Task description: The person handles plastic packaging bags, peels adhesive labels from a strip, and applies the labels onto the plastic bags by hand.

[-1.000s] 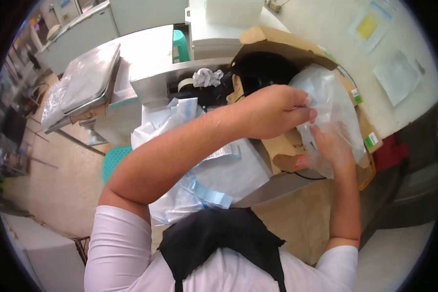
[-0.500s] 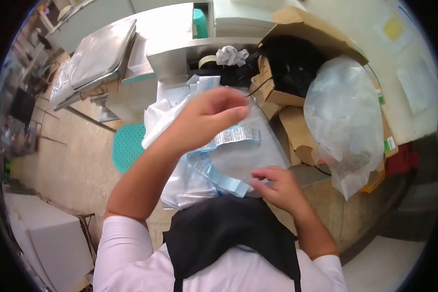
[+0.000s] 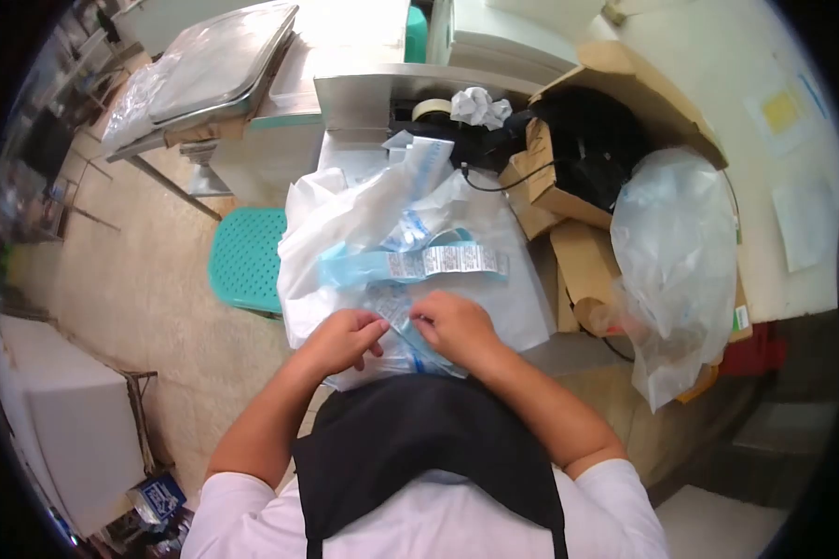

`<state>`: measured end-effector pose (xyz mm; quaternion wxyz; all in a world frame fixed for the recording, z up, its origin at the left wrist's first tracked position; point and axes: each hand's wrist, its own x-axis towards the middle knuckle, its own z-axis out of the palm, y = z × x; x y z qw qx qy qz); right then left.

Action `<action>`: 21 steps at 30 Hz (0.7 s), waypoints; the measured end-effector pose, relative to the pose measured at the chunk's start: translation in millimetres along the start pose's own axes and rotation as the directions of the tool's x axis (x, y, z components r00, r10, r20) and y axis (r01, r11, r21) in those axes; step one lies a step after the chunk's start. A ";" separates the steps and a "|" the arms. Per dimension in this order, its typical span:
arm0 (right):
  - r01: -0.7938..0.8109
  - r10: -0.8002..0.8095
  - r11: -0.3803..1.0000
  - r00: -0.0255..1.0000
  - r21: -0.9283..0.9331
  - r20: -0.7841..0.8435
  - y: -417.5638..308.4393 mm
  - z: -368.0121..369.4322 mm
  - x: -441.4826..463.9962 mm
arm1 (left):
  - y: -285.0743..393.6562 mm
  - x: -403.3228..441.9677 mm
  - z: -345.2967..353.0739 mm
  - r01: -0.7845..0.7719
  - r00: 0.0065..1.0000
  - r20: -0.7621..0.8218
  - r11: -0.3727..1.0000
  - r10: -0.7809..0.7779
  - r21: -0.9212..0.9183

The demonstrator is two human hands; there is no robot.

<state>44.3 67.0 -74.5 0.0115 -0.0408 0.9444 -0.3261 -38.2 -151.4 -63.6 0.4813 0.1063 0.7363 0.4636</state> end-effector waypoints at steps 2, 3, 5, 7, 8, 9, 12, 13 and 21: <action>-0.065 0.065 0.997 0.998 0.030 -0.022 -0.1 -11.1 -2.5 | -4.5 7.9 0.5 0.006 1.000 -0.010 1.000 -0.006 0.004; -0.100 0.102 0.994 0.994 0.047 -0.035 -1.5 -14.8 -3.4 | -7.1 12.4 1.1 0.019 1.000 -0.011 1.000 -0.019 0.022; -0.035 0.033 0.999 0.996 -0.018 -0.078 4.7 -8.9 -3.5 | -6.4 16.6 4.0 0.023 1.000 -0.022 0.998 -0.022 0.065; -0.011 0.009 0.999 0.998 -0.036 -0.057 8.4 -1.8 -4.8 | -1.4 19.3 9.2 0.011 0.999 -0.033 0.992 -0.007 0.127; -0.013 0.013 1.000 1.000 -0.022 -0.014 8.9 2.1 -4.3 | 1.8 20.3 13.4 0.008 0.999 -0.054 0.991 -0.001 0.131; -0.013 0.013 1.000 1.000 -0.010 0.028 8.9 2.7 -3.4 | 5.7 21.7 18.0 0.002 0.997 -0.077 0.991 0.008 0.134; -0.035 0.040 0.994 0.998 0.100 -0.041 4.9 -5.9 -5.8 | 8.7 25.8 20.1 -0.057 0.993 -0.095 0.994 0.066 0.095; -0.078 0.088 0.986 0.994 0.146 -0.064 2.1 -11.9 -8.0 | 6.8 26.4 20.9 -0.080 0.992 -0.096 0.994 0.087 0.071; -0.127 0.259 0.822 0.952 0.555 -0.165 6.2 -38.3 -24.2 | 19.6 17.4 5.0 -0.301 0.953 -0.100 0.934 0.287 -0.194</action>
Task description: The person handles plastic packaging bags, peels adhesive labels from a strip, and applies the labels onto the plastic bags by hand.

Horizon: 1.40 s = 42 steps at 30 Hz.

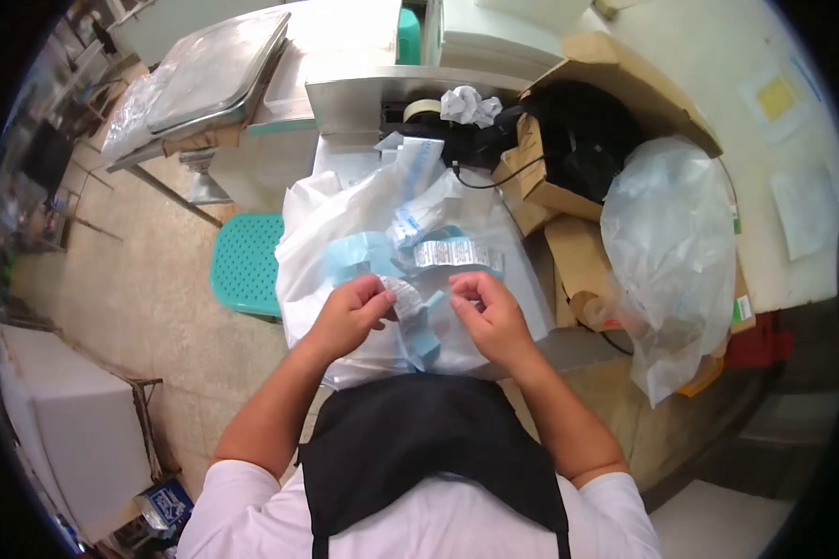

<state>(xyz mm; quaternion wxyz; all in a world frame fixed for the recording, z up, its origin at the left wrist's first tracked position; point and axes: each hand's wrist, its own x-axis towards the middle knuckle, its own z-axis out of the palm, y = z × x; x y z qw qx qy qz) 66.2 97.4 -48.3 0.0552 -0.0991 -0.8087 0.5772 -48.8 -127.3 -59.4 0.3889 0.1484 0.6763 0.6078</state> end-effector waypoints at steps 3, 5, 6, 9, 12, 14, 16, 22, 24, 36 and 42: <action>-0.013 0.012 1.000 0.991 0.008 0.136 -20.7 -1.5 0.6 | 13.0 0.6 0.1 -0.033 0.997 0.073 0.999 0.036 -0.042; -0.014 0.017 1.000 0.968 -0.012 0.252 -25.0 0.3 2.9 | 19.4 0.8 1.3 -0.054 0.995 0.079 0.997 0.058 -0.059; -0.032 0.028 0.999 0.958 0.009 0.284 -25.6 0.6 3.2 | 22.3 0.5 1.1 -0.063 0.995 0.070 0.996 0.067 -0.067; -0.098 0.070 0.993 0.938 0.067 0.340 -24.6 -0.8 3.3 | 28.1 2.6 -2.9 -0.087 0.995 0.041 0.993 0.091 -0.081; -0.173 0.125 0.978 0.933 0.117 0.336 -12.2 -7.4 -2.9 | 27.3 5.2 -7.1 -0.081 0.996 0.029 0.993 0.084 -0.091; -0.190 0.128 0.972 0.920 0.138 0.370 -8.0 -10.1 -4.5 | 29.8 4.9 -6.2 -0.052 0.998 0.031 0.992 0.056 -0.117; -0.169 0.128 0.982 0.928 0.089 0.351 -11.3 -8.3 -5.2 | 31.7 4.3 -2.5 -0.028 0.999 0.042 0.991 0.034 -0.132; -0.057 0.049 0.998 0.978 0.034 0.203 -17.7 5.4 -5.4 | 29.1 7.9 2.9 -0.040 0.989 0.142 0.996 0.052 -0.082; -0.010 0.008 1.000 0.981 0.011 0.192 -12.7 7.0 -3.7 | 26.9 5.7 1.8 -0.144 0.966 0.223 0.988 0.127 0.063; -0.299 0.324 0.946 0.902 -0.128 0.286 13.6 -36.6 -8.4 | 41.8 2.8 -47.9 -0.210 0.900 -0.146 0.702 0.411 0.680; -0.102 0.290 0.906 0.855 -0.410 0.429 -6.1 -33.4 -2.5 | 44.9 37.6 -32.0 -0.166 0.971 0.066 0.446 0.231 0.880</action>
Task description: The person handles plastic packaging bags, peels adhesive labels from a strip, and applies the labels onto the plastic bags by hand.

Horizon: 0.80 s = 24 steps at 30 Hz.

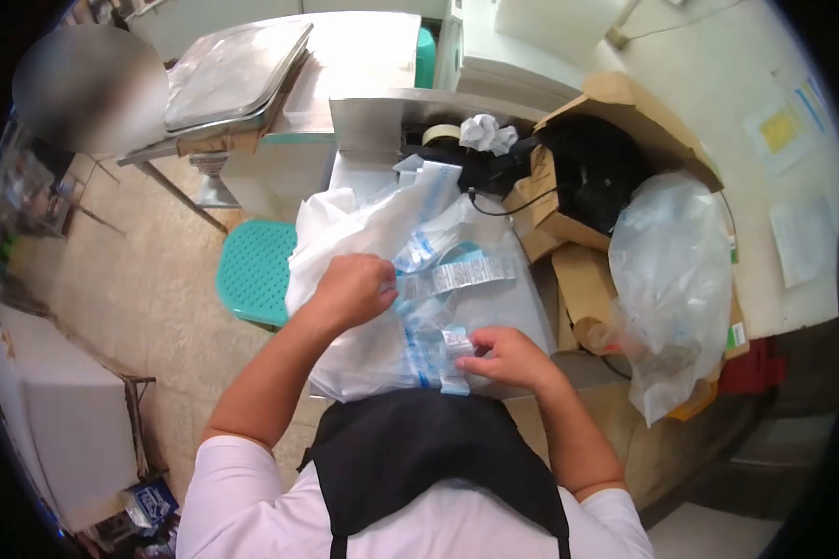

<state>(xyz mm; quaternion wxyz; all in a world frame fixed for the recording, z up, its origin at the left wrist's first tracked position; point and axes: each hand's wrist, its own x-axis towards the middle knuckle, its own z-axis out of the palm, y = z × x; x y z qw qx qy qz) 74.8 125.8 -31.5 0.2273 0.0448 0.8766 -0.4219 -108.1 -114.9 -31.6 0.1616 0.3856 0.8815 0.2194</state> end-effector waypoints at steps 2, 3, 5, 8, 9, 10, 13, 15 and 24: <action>0.061 -0.065 0.998 0.947 -0.022 -0.315 -9.7 -0.3 -0.2 | -0.8 -0.6 -0.7 0.070 0.995 0.079 0.976 -0.055 -0.207; 0.086 -0.093 0.996 0.881 -0.036 -0.463 -14.9 1.1 -0.6 | -3.9 -2.0 0.7 0.108 0.988 0.143 0.897 -0.050 -0.428; 0.164 -0.175 0.984 0.775 -0.074 -0.607 -28.4 1.6 -2.7 | -9.3 -5.3 7.3 0.218 0.962 0.273 0.597 0.001 -0.772; 0.294 -0.318 0.945 0.730 -0.141 -0.605 -51.9 -1.8 -2.6 | 4.4 -12.7 10.2 0.293 0.946 0.323 0.462 -0.015 -0.837; 0.314 -0.342 0.937 0.729 -0.155 -0.593 -58.0 0.5 -0.5 | 9.0 -15.4 12.7 0.253 0.958 0.285 0.419 0.015 -0.872; 0.335 -0.370 0.926 0.727 -0.172 -0.578 -62.4 2.0 1.9 | 15.2 -17.9 13.6 0.244 0.962 0.273 0.374 0.027 -0.895; 0.288 -0.289 0.953 0.765 -0.096 -0.576 -68.1 2.2 3.6 | 24.6 -27.3 22.8 0.202 0.973 0.224 0.260 0.058 -0.944; 0.268 -0.277 0.958 0.782 -0.101 -0.558 -70.7 2.0 3.9 | 30.1 -32.8 24.7 0.196 0.975 0.218 0.308 0.037 -0.931; 0.282 -0.407 0.910 0.751 -0.305 -0.519 -64.5 0.4 -0.9 | 49.7 -38.2 19.3 -0.024 0.989 0.076 0.649 0.125 -0.760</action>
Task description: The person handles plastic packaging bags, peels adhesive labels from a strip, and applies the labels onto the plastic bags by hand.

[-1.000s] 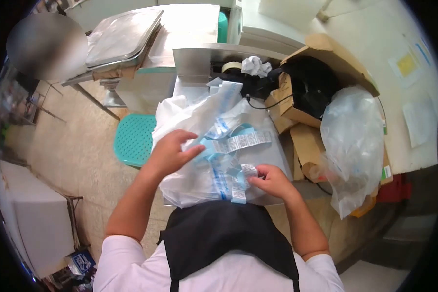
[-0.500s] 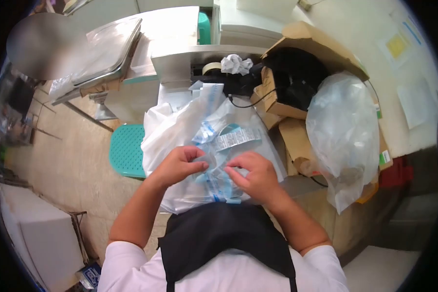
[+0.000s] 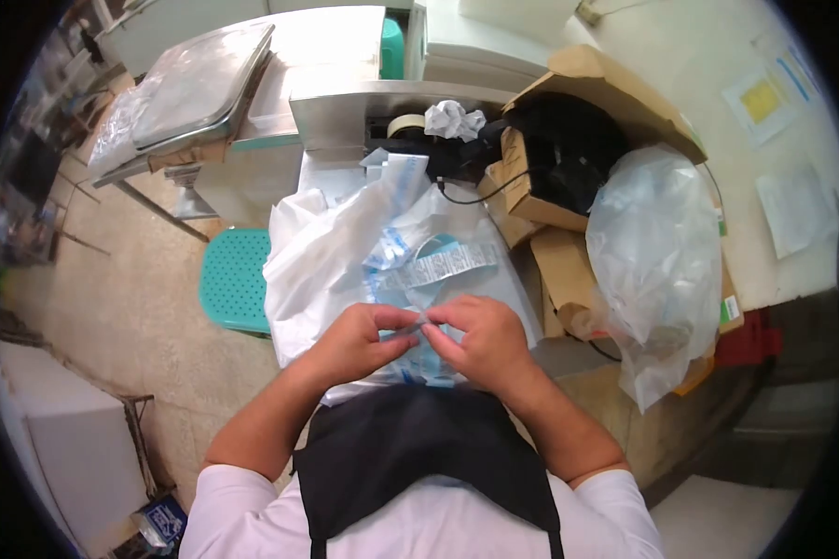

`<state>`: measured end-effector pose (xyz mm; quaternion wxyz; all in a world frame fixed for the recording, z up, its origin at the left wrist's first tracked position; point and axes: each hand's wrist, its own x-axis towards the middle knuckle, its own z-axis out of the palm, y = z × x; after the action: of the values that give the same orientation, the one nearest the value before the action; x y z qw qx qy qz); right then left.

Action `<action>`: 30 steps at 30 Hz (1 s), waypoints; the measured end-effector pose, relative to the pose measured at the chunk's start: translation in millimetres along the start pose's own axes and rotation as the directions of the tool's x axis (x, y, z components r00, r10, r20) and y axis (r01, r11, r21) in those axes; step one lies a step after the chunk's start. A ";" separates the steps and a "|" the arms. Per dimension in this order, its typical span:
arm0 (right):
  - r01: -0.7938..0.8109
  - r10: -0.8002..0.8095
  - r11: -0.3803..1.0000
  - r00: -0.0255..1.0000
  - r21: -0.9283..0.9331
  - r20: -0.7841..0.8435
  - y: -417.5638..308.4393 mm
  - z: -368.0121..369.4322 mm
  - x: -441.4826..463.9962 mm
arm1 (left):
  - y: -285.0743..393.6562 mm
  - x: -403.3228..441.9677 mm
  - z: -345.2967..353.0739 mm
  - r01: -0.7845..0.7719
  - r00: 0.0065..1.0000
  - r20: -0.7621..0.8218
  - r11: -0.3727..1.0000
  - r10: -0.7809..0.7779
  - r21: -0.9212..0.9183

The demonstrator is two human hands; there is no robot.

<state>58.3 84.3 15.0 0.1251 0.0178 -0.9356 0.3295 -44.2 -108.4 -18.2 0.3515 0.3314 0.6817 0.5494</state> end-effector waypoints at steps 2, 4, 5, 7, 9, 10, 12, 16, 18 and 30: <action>0.004 -0.003 0.999 1.000 -0.034 0.029 2.1 1.3 -3.3 | -0.1 0.3 -0.3 -0.014 1.000 -0.011 0.997 0.015 0.080; 0.020 -0.018 0.998 0.999 -0.067 0.026 1.5 1.7 -5.3 | 7.7 -1.1 -1.8 0.000 1.000 -0.002 0.992 0.000 0.125; 0.028 -0.025 0.996 0.999 -0.084 0.025 1.0 2.0 -6.1 | 10.8 -1.6 -2.3 0.007 1.000 0.002 0.989 -0.007 0.147; 0.036 -0.035 0.991 0.999 -0.133 0.012 -3.7 -0.1 -6.6 | 11.3 -1.6 -3.1 -0.008 1.000 0.016 0.981 0.005 0.196; 0.042 -0.043 0.983 0.999 -0.181 -0.002 -6.7 -1.6 -6.8 | 11.5 -2.0 -3.9 -0.022 1.000 0.026 0.975 0.016 0.223; 0.044 -0.047 0.978 0.999 -0.206 -0.010 -7.2 -2.0 -6.6 | 11.6 -2.2 -4.2 -0.027 0.999 0.029 0.974 0.021 0.225; 0.035 -0.040 0.976 0.999 -0.214 -0.019 -8.2 -4.1 -5.2 | 12.1 -2.8 -4.8 -0.027 0.999 0.037 0.974 0.019 0.227; -0.041 0.042 0.996 0.999 -0.079 0.006 -1.9 -10.2 -2.9 | 6.4 -4.5 -7.9 -0.009 0.999 0.043 0.979 0.001 0.202; -0.092 0.092 0.995 0.996 -0.028 -0.016 3.2 -17.4 -1.7 | 1.4 -6.5 -14.6 0.024 0.999 0.021 0.970 -0.030 0.244; -0.245 0.211 0.956 0.956 -0.158 -0.205 73.5 -17.2 -51.5 | -11.7 12.8 10.3 -0.395 0.909 0.110 0.747 0.401 0.535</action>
<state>103.5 149.9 -29.7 0.1740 -0.1332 -0.9417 0.2551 -43.2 -94.3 -32.7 0.1131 0.5518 0.7252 0.3960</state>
